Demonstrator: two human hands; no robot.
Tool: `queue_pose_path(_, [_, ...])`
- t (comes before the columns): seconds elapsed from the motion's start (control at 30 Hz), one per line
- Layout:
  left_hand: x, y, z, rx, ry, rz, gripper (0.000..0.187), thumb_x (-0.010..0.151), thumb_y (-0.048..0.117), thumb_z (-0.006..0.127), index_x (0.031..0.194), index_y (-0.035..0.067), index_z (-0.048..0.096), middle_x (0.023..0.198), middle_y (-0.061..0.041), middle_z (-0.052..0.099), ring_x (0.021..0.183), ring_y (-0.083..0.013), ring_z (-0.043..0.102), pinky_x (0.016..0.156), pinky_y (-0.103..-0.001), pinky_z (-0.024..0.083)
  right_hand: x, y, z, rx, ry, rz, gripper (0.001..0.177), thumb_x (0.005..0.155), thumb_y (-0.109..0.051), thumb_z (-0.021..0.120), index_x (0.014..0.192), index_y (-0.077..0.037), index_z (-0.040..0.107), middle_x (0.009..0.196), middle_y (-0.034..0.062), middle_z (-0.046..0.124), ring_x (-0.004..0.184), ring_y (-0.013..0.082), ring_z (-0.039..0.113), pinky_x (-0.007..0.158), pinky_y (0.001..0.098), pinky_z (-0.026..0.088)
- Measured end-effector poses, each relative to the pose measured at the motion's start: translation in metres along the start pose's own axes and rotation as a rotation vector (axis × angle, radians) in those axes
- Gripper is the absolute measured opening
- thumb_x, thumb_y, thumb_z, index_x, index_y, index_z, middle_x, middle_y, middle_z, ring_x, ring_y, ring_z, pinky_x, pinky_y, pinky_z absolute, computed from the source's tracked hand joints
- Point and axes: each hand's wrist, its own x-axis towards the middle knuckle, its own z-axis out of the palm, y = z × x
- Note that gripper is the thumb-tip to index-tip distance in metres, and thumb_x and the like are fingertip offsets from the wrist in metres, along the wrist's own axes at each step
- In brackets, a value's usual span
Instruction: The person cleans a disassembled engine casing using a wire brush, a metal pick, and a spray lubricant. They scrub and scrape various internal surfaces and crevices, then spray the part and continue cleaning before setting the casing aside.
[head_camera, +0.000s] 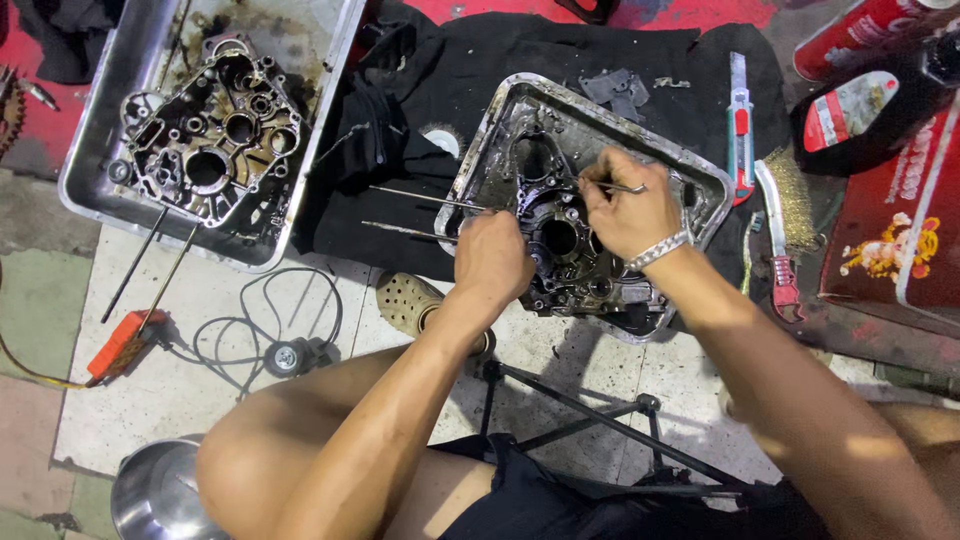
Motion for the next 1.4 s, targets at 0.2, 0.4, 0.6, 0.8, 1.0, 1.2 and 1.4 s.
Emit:
queue_pose_path(0.2, [-0.002,0.003,-0.006,-0.059,-0.009,-0.040,0.021,0.064,0.002,0.075,0.083,-0.006,0.072,0.098,-0.029,0.069,0.092,-0.0472,0.068,0.081,-0.052,0.056,0.011,-0.005,-0.005,-0.021,-0.021,-0.006,0.008,0.088,-0.004,0.073,0.090,0.001,0.067,0.084,0.0184,0.074,0.075,0.0261,0.075,0.067,0.0343,0.056])
queue_pose_path(0.4, [0.000,0.001,-0.003,-0.010,-0.027,-0.005,0.017,0.067,0.002,0.075,0.081,-0.006,0.073,0.100,-0.030,0.070,0.093,-0.0468,0.069,0.085,-0.051,0.057,0.011,0.013,0.011,0.243,0.048,0.077,0.011,0.093,0.003,0.072,0.090,0.003,0.061,0.087,0.0124,0.075,0.083,0.0155,0.075,0.070,0.0292,0.059])
queue_pose_path(0.6, [0.000,0.004,-0.005,-0.044,-0.047,-0.048,0.022,0.065,0.003,0.076,0.084,-0.007,0.073,0.099,-0.031,0.068,0.091,-0.0465,0.069,0.080,-0.051,0.057,0.020,0.033,0.018,0.382,0.051,0.091,0.018,0.095,0.008,0.068,0.086,0.003,0.054,0.086,0.0108,0.071,0.086,0.0138,0.077,0.070,0.0256,0.062])
queue_pose_path(0.8, [0.001,-0.001,-0.004,-0.074,-0.007,-0.022,0.017,0.071,0.004,0.076,0.083,-0.006,0.071,0.100,-0.030,0.070,0.092,-0.0471,0.069,0.083,-0.052,0.056,0.039,0.025,0.012,0.148,-0.063,0.101,0.012,0.091,0.003,0.071,0.089,0.004,0.060,0.085,0.0124,0.075,0.081,0.0156,0.077,0.066,0.0293,0.060])
queue_pose_path(1.0, [-0.001,0.000,-0.007,-0.062,-0.014,0.012,0.022,0.066,0.004,0.078,0.082,-0.008,0.070,0.099,-0.030,0.068,0.093,-0.0465,0.067,0.083,-0.053,0.055,0.066,0.022,0.000,0.068,-0.231,0.137,0.013,0.089,-0.002,0.073,0.083,0.002,0.061,0.083,0.0139,0.076,0.077,0.0182,0.078,0.064,0.0315,0.060])
queue_pose_path(1.2, [-0.005,0.006,-0.010,-0.023,0.009,0.021,0.021,0.070,0.005,0.079,0.085,-0.007,0.070,0.097,-0.030,0.068,0.091,-0.0460,0.067,0.082,-0.052,0.055,0.055,0.012,-0.009,0.128,-0.209,0.123,0.017,0.088,0.000,0.072,0.080,0.002,0.057,0.078,0.0134,0.073,0.076,0.0190,0.078,0.062,0.0317,0.059])
queue_pose_path(1.4, [-0.006,0.003,-0.010,-0.093,-0.008,0.011,0.026,0.065,0.003,0.078,0.088,-0.006,0.071,0.091,-0.029,0.069,0.085,-0.0468,0.068,0.079,-0.052,0.055,0.047,0.023,0.000,0.337,-0.207,0.146,0.016,0.087,0.006,0.067,0.082,0.002,0.052,0.077,0.0105,0.069,0.075,0.0184,0.077,0.061,0.0306,0.061])
